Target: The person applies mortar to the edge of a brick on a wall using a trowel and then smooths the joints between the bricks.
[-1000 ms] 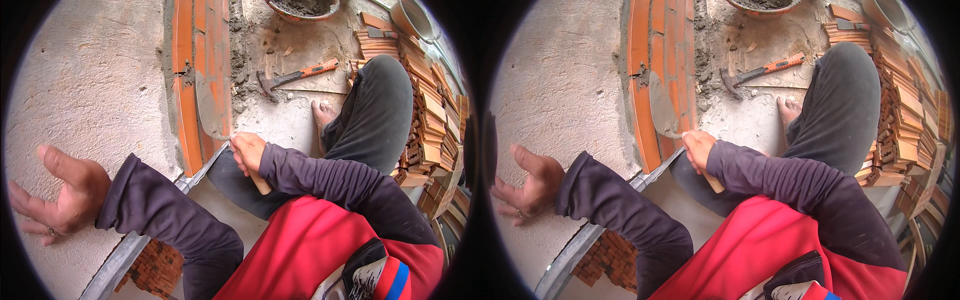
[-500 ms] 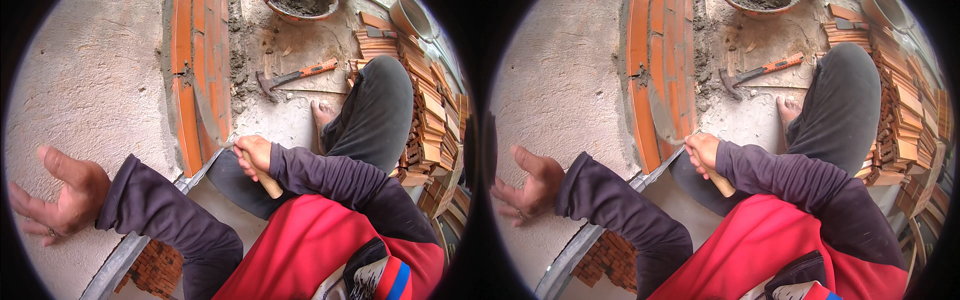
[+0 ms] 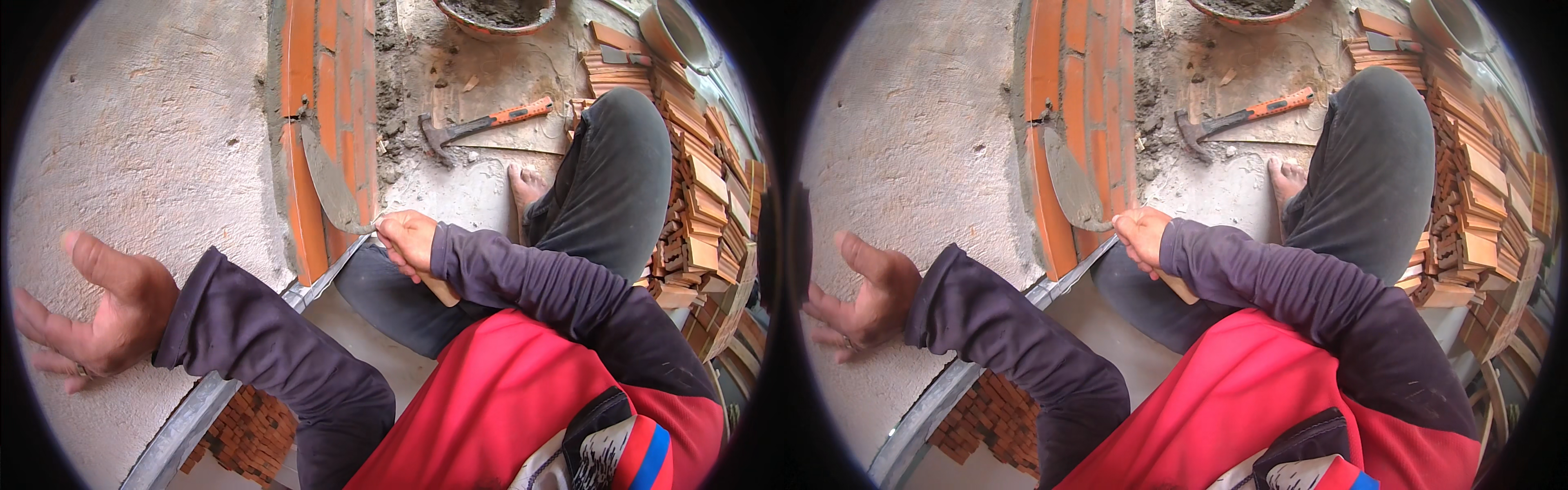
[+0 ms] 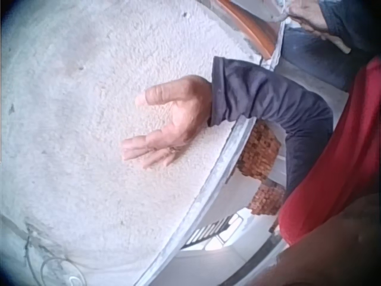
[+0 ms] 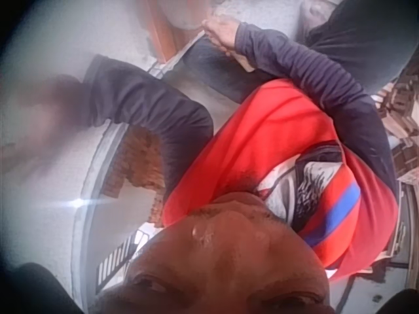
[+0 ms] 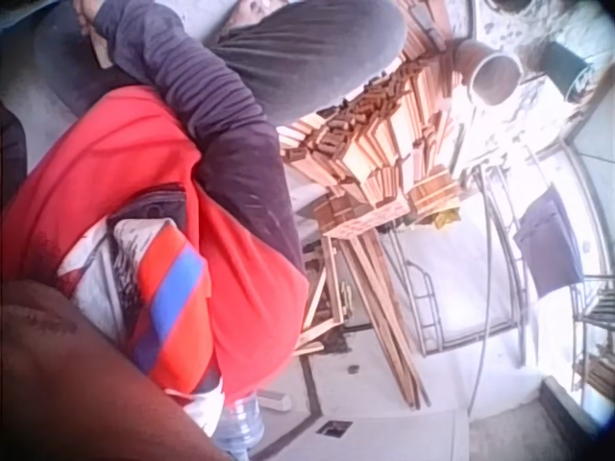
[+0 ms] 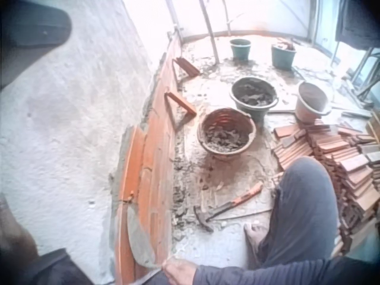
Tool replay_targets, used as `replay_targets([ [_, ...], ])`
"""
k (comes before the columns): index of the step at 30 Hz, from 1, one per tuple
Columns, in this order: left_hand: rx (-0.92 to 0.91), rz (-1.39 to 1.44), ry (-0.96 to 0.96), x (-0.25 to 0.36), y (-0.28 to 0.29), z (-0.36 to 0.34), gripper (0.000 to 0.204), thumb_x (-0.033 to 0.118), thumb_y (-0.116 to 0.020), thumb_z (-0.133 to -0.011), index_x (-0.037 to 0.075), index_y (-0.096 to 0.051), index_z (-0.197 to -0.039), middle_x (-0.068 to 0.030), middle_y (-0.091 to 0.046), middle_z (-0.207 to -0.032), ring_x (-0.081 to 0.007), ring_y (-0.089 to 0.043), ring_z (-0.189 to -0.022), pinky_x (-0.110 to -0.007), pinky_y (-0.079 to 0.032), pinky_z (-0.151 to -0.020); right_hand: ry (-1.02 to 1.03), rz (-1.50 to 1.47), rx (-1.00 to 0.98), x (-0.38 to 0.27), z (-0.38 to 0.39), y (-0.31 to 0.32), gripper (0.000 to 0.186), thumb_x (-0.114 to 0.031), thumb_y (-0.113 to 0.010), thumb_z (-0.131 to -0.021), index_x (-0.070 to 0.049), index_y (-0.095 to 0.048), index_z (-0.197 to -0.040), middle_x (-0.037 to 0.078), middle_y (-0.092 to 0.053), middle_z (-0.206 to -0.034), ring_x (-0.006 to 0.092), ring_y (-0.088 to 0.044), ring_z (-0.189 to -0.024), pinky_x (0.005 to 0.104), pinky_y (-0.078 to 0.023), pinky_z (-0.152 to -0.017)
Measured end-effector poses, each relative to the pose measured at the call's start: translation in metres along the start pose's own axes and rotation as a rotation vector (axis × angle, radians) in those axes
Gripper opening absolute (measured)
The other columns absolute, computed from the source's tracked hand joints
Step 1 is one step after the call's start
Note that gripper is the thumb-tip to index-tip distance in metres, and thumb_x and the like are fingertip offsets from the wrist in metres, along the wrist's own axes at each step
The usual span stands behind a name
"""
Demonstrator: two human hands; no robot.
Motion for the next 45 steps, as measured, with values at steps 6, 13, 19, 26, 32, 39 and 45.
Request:
replay_targets([
  [6, -0.03, -0.011, 0.017, 0.003, 0.0, 0.001, 0.067, 0.048, -0.074, -0.061, 0.01, -0.066, -0.116, -0.0114, -0.061, -0.125, -0.0416, -0.037, -0.133, -0.058, -0.003, -0.115, 0.109, -0.106, 0.073, -0.02, 0.001, 0.007, 0.031, -0.03, -0.037, -0.097, -0.008, -0.042, -0.075, 0.004, -0.042, -0.055, 0.0145, -0.042, -0.041, 0.0306, -0.039, -0.037],
  [13, -0.069, -0.021, 0.052, 0.003, -0.002, 0.001, 0.067, 0.046, -0.073, -0.064, 0.01, -0.064, -0.119, -0.0127, -0.058, -0.129, -0.042, -0.034, -0.135, -0.057, -0.002, -0.115, 0.08, 0.04, 0.011, -0.012, 0.0, -0.016, 0.034, -0.031, -0.035, -0.099, -0.008, -0.042, -0.075, 0.003, -0.041, -0.056, 0.0135, -0.041, -0.043, 0.0305, -0.039, -0.038],
  [19, -0.075, -0.012, 0.041, 0.005, -0.001, 0.002, 0.065, 0.044, -0.073, -0.064, 0.009, -0.064, -0.118, -0.0128, -0.058, -0.13, -0.0429, -0.034, -0.134, -0.057, -0.001, -0.115, 0.095, -0.063, 0.021, -0.01, -0.003, -0.007, 0.034, -0.032, -0.034, -0.099, -0.008, -0.042, -0.076, 0.004, -0.043, -0.056, 0.0147, -0.044, -0.044, 0.0321, -0.041, -0.039],
  [26, -0.062, -0.024, -0.003, 0.004, 0.0, 0.002, 0.062, 0.04, -0.074, -0.062, 0.008, -0.066, -0.114, -0.011, -0.063, -0.122, -0.0442, -0.037, -0.132, -0.059, -0.003, -0.114, 0.069, -0.007, 0.008, -0.004, 0.007, -0.008, 0.032, -0.031, -0.037, -0.099, -0.008, -0.043, -0.077, 0.003, -0.043, -0.057, 0.0139, -0.043, -0.045, 0.0305, -0.04, -0.04],
  [32, -0.039, -0.04, -0.004, 0.02, 0.009, -0.008, 0.051, 0.032, -0.075, -0.06, 0.013, -0.069, -0.107, -0.0119, -0.063, -0.112, -0.0351, -0.05, -0.118, -0.062, -0.014, -0.11, 0.082, 0.392, 0.112, -0.066, 0.05, 0.058, 0.031, -0.029, -0.041, -0.097, -0.007, -0.048, -0.077, 0.002, -0.045, -0.058, 0.0116, -0.043, -0.044, 0.03, -0.038, -0.037],
  [39, -0.121, -0.084, -0.006, 0.008, -0.003, 0.0, 0.054, 0.035, -0.072, -0.068, 0.009, -0.066, -0.115, -0.0157, -0.064, -0.119, -0.0406, -0.043, -0.128, -0.059, -0.01, -0.113, -0.065, 0.453, 0.034, -0.099, 0.052, 0.069, 0.032, -0.028, -0.041, -0.096, -0.005, -0.048, -0.076, 0.003, -0.042, -0.055, 0.0133, -0.043, -0.043, 0.0316, -0.039, -0.036],
  [45, -0.639, 0.63, 0.037, 0.073, -0.059, 0.043, 0.04, 0.003, -0.059, -0.084, 0.007, -0.061, -0.124, -0.0156, -0.062, -0.121, -0.0273, -0.055, -0.118, -0.039, -0.04, -0.105, -0.109, 0.362, -0.125, -0.08, 0.034, 0.059, 0.034, -0.031, -0.039, -0.097, -0.006, -0.046, -0.075, 0.004, -0.043, -0.055, 0.015, -0.046, -0.042, 0.0326, -0.041, -0.035],
])
Point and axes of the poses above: each hand's wrist, its own z-axis away from the middle knuckle, its own y-axis out of the back of the hand, x = y × z, the point moved 10 cm from there along -z, towards the middle knuckle
